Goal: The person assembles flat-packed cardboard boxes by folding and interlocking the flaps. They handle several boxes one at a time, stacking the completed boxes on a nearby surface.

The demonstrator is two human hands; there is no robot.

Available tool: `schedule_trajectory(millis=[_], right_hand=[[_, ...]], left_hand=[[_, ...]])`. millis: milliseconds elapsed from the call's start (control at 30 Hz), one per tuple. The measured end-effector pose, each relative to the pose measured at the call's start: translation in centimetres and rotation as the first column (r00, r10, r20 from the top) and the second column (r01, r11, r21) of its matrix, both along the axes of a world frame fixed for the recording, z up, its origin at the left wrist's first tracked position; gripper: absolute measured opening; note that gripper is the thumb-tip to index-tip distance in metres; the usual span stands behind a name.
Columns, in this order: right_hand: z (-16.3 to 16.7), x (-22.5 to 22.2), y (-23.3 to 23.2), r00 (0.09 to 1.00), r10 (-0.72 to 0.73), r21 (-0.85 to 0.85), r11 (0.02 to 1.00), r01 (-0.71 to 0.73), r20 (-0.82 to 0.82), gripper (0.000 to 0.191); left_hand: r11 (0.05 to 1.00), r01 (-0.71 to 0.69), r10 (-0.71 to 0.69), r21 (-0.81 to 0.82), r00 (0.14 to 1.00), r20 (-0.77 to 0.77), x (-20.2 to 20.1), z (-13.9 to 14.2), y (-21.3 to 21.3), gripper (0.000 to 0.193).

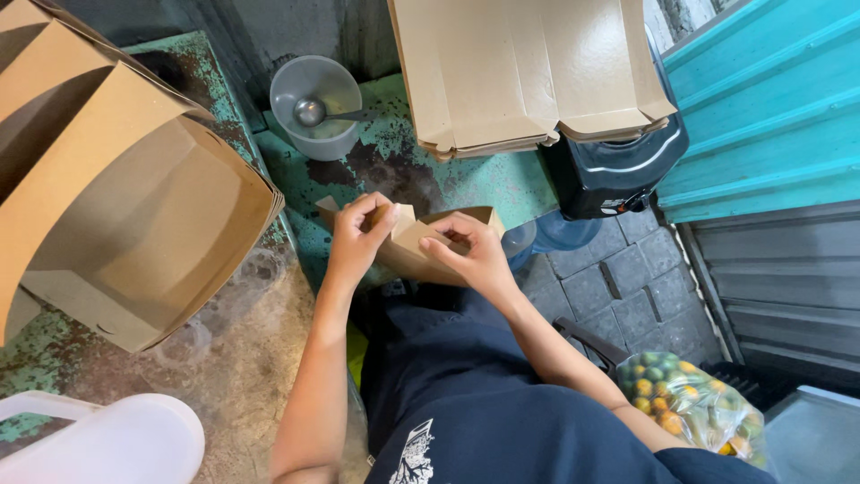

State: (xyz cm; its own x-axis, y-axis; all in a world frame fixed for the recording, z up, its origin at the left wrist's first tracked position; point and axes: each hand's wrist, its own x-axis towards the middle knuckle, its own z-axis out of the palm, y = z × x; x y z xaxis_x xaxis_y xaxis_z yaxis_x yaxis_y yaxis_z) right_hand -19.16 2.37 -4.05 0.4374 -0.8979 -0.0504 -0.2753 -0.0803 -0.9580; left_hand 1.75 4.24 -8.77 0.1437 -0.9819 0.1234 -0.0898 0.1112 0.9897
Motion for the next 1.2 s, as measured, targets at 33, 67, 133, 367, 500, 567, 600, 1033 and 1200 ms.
schedule_trajectory(millis=[33,67,133,367,500,567,600,1033,1200], right_hand=[[0.1,0.0,0.0,1.000,0.009,-0.072,0.997,-0.011,-0.025,0.016],[0.1,0.1,0.1,0.999,0.016,-0.142,0.990,-0.024,-0.051,0.016],[0.3,0.1,0.2,0.997,-0.010,-0.238,0.971,-0.009,-0.078,0.017],[0.9,-0.2,1.9,0.996,-0.084,-0.391,0.918,0.068,-0.024,0.015],[0.9,-0.5,2.3,0.988,-0.102,-0.654,0.756,0.000,-0.119,0.017],[0.9,-0.6,2.4,0.987,-0.100,-0.686,0.727,-0.012,-0.122,0.018],[0.9,-0.7,2.4,0.989,-0.081,-0.683,0.730,-0.026,-0.124,0.017],[0.0,-0.9,3.3,0.981,-0.134,-0.642,0.767,0.014,-0.138,0.018],[-0.2,-1.3,3.4,0.980,-0.133,-0.610,0.792,0.015,-0.148,0.016]], left_hand=[[1.000,0.017,-0.017,-0.001,1.000,-0.019,0.0,-0.3,0.2,0.024],[0.999,0.034,-0.034,-0.002,0.999,-0.038,-0.1,-0.5,0.4,0.022],[0.997,0.074,-0.073,0.031,0.996,-0.042,-0.1,-0.5,0.5,0.019],[0.964,0.180,-0.146,-0.198,0.974,0.175,0.1,1.6,0.9,0.008],[0.976,0.154,-0.132,-0.157,0.981,0.140,-0.1,2.6,1.2,0.013],[0.968,0.182,-0.157,-0.173,0.977,0.147,-0.3,2.9,1.2,0.019],[0.964,0.194,-0.169,-0.180,0.974,0.148,-0.5,3.0,1.2,0.022],[0.948,0.288,-0.265,-0.137,0.950,0.168,-0.8,2.5,0.7,0.016],[0.954,0.278,-0.258,-0.114,0.953,0.160,-1.2,2.4,1.0,0.023]])
